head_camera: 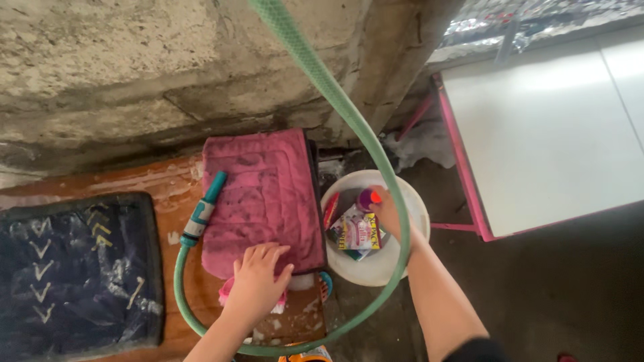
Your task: The person cleans a mat by spraying it with water from a hose, applying liquid detergent onto it, and scrubbing the surface with a brush.
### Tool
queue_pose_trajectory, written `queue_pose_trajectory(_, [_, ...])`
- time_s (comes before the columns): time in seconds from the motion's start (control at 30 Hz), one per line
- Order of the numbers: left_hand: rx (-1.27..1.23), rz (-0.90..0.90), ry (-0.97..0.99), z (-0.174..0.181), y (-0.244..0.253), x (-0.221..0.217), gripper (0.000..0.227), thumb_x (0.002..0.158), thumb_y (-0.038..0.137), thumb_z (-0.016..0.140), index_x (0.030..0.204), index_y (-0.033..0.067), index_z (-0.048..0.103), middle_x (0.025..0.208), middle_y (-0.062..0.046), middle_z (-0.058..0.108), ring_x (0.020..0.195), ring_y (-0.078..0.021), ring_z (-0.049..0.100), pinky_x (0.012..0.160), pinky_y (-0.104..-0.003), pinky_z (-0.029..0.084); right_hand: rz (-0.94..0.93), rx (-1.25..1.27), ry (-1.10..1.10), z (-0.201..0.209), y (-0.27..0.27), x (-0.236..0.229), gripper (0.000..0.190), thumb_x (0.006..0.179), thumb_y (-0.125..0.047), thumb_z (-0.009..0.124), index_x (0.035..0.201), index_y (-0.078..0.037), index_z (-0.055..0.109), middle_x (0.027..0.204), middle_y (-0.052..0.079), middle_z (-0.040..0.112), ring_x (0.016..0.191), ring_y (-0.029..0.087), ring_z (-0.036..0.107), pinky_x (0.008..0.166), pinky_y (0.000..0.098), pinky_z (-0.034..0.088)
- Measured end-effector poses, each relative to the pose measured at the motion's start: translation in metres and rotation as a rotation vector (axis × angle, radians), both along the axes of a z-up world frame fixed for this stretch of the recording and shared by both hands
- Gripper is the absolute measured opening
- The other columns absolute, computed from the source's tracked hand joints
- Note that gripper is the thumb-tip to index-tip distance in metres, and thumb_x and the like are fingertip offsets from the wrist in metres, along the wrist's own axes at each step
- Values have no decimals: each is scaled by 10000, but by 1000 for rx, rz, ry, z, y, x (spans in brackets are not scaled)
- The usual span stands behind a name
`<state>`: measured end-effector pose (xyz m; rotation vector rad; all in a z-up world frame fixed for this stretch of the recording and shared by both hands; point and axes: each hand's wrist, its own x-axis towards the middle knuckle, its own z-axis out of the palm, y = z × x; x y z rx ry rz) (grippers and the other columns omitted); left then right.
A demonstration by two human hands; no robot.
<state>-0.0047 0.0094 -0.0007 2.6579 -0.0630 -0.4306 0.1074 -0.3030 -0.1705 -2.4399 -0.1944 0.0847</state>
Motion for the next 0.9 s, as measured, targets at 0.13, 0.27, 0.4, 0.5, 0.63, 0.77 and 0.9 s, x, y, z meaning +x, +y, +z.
queue_pose_trajectory(0.13, [48,73,119,-5,15,-2,464,850,350,689,1292,212,660,1306,-5,622,1271,-255,516,978,-513,426,-775,790,406,42,-38,-14,258,980,-172,567,1183,-59,679,917,-8,695,819,118,651,716,266,533])
queue_pose_trajectory(0.27, [21,44,28,-16,20,-7,431,850,350,686,1237,163,657,1328,-23,638,1279,-253,542,1009,-492,426,-819,787,-73,100,-29,-70,77,1088,-88,625,1124,-26,654,888,22,582,745,120,506,622,263,400])
queue_pose_trajectory(0.4, [88,-27,119,-23,16,-3,501,867,362,653,1291,98,614,1377,-99,597,1312,-270,515,1075,-477,364,-393,302,-316,135,33,-74,97,933,-68,708,1011,-69,649,808,45,637,691,123,611,621,275,491])
queue_pose_trajectory(0.5, [148,-116,129,-27,15,-3,526,903,363,608,1336,67,579,1409,-133,568,1339,-278,492,1127,-491,311,-332,91,-193,144,74,-47,182,900,-16,708,1073,-70,699,803,95,673,715,258,674,681,385,542])
queue_pose_trajectory(0.63, [224,-208,216,-31,18,0,530,941,341,544,1382,48,530,1471,-163,510,1386,-298,453,1152,-510,282,-181,62,-523,142,112,-52,316,823,58,623,1130,-17,643,1187,195,679,1057,396,663,881,459,548])
queue_pose_trajectory(0.77, [189,-264,116,-31,22,-8,590,916,334,546,1398,-3,505,1458,-210,513,1372,-349,451,1128,-526,294,-362,231,-19,37,122,-50,321,853,45,558,1161,9,641,1196,213,657,1150,436,633,976,494,510])
queue_pose_trajectory(0.9, [200,-341,119,-50,27,-10,609,933,337,527,1414,-34,479,1472,-261,472,1389,-392,415,1132,-558,273,-371,-37,434,-140,97,-16,261,915,-60,552,1140,-33,679,1217,245,675,1155,438,638,988,503,515])
